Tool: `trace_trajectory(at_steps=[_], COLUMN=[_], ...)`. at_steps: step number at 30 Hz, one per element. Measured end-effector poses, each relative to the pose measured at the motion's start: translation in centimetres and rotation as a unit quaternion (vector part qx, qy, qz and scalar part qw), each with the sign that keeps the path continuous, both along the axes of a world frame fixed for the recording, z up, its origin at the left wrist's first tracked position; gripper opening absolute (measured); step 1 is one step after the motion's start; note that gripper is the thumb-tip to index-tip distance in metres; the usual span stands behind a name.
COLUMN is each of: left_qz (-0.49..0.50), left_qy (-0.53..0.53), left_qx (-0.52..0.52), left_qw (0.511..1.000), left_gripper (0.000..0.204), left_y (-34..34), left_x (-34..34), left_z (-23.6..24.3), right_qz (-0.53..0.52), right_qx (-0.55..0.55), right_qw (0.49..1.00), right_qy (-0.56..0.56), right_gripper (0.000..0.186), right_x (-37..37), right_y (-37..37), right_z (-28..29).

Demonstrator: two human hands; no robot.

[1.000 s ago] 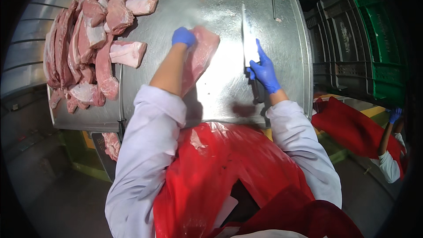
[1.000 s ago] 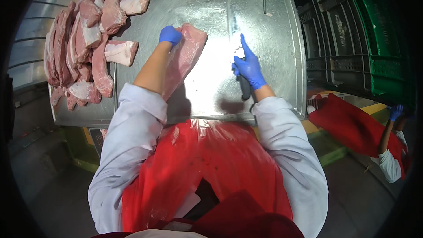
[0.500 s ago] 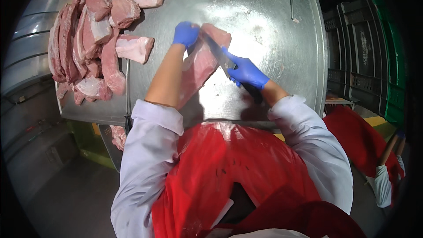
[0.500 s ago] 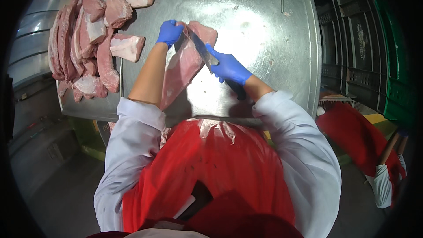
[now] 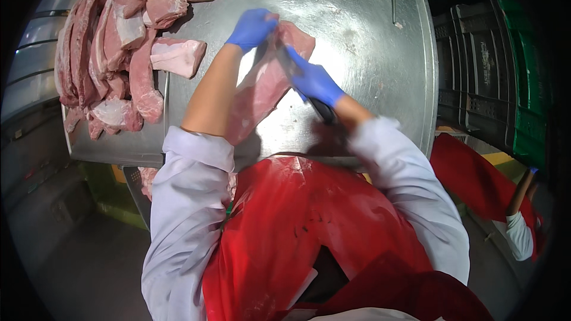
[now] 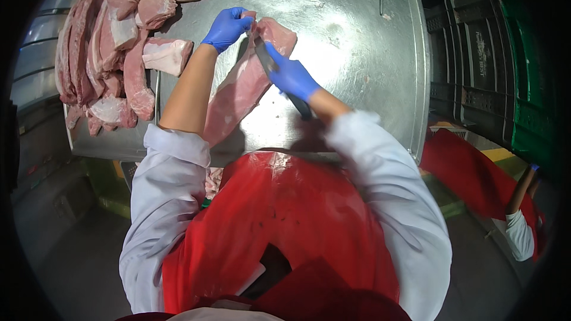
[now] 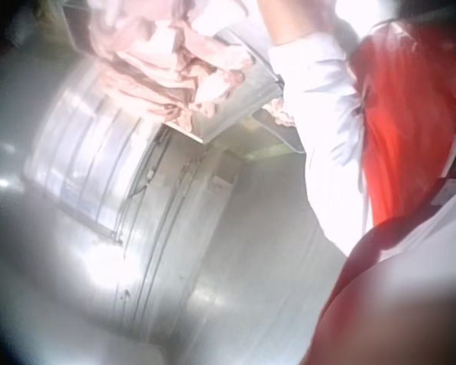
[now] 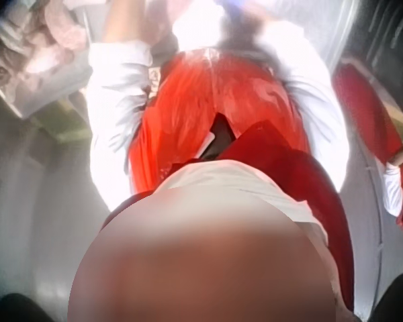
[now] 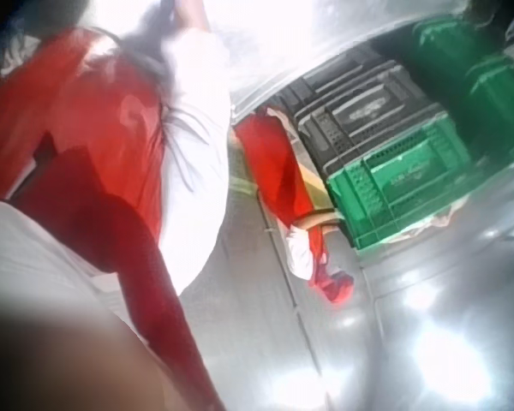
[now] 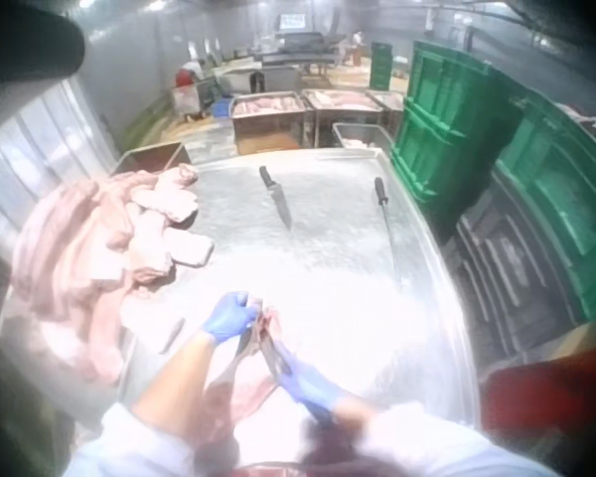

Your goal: The person uses a knife to trim fat from large pieces of raw meat on a stainless steel table. They repeatedly cut and separate the fat, placing the trimmed pieces into a green crate while discarding the fat into a bin.

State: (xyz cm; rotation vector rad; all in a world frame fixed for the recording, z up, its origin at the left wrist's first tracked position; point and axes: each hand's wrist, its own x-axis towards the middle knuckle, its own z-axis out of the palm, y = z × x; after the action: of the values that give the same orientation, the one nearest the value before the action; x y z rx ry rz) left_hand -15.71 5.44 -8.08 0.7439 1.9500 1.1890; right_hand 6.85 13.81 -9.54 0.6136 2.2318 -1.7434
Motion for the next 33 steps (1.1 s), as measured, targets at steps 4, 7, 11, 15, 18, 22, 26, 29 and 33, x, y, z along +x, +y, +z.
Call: trace_trajectory(at_steps=[4, 7, 11, 15, 18, 22, 26, 29, 33], left_qz=[0.005, 0.047, 0.006, -0.008, 0.085, 0.091, -0.176, -0.266, -0.279], left_qy=[0.044, -0.007, -0.027, 0.031, -0.014, 0.159, 0.243, 0.221, 0.297], left_qx=[0.014, 0.030, 0.088, 0.066, 0.133, -0.159, -0.135, -0.107, -0.140], left_qw=[0.999, 0.998, 0.996, 0.997, 0.987, 0.970, 0.944, 0.932, 0.902], left_gripper=[0.026, 0.025, 0.024, 0.025, 0.022, 0.037, 0.052, 0.037, 0.028], left_y=[-1.3, -1.9, -2.4, -3.1, -6.3, -16.4, -16.1, -15.3, -13.3], left_x=[-1.0, -2.2, -0.5, -1.7, -4.7, -13.0, -4.7, -2.0, -0.8], left_z=[-1.0, -0.5, 1.6, 1.8, 1.2, -2.5, -4.7, -8.6, -3.8], right_qz=[0.029, 0.039, -0.009, -0.015, 0.043, 0.007, -0.147, -0.157, -0.189], right_qx=[0.083, -0.009, -0.007, 0.037, -0.057, -0.109, -0.013, 0.029, -0.021], right_qw=[0.996, 0.999, 1.000, 0.999, 0.996, 0.985, 0.989, 0.987, 0.982], right_qy=[-0.023, 0.019, -0.024, -0.013, -0.059, -0.137, -0.031, 0.018, 0.011], right_gripper=[0.076, 0.077, 0.078, 0.079, 0.079, 0.078, 0.076, 0.078, 0.079], right_x=[-3.1, 4.5, -0.2, -2.3, 6.6, 11.0, 5.8, -1.8, -7.6], right_y=[-1.6, -3.2, -4.4, -6.4, -8.7, -8.2, -6.8, -7.4, -7.5], right_z=[-0.2, -0.2, 1.0, 0.7, 2.3, 7.0, 3.0, 1.2, -2.1])
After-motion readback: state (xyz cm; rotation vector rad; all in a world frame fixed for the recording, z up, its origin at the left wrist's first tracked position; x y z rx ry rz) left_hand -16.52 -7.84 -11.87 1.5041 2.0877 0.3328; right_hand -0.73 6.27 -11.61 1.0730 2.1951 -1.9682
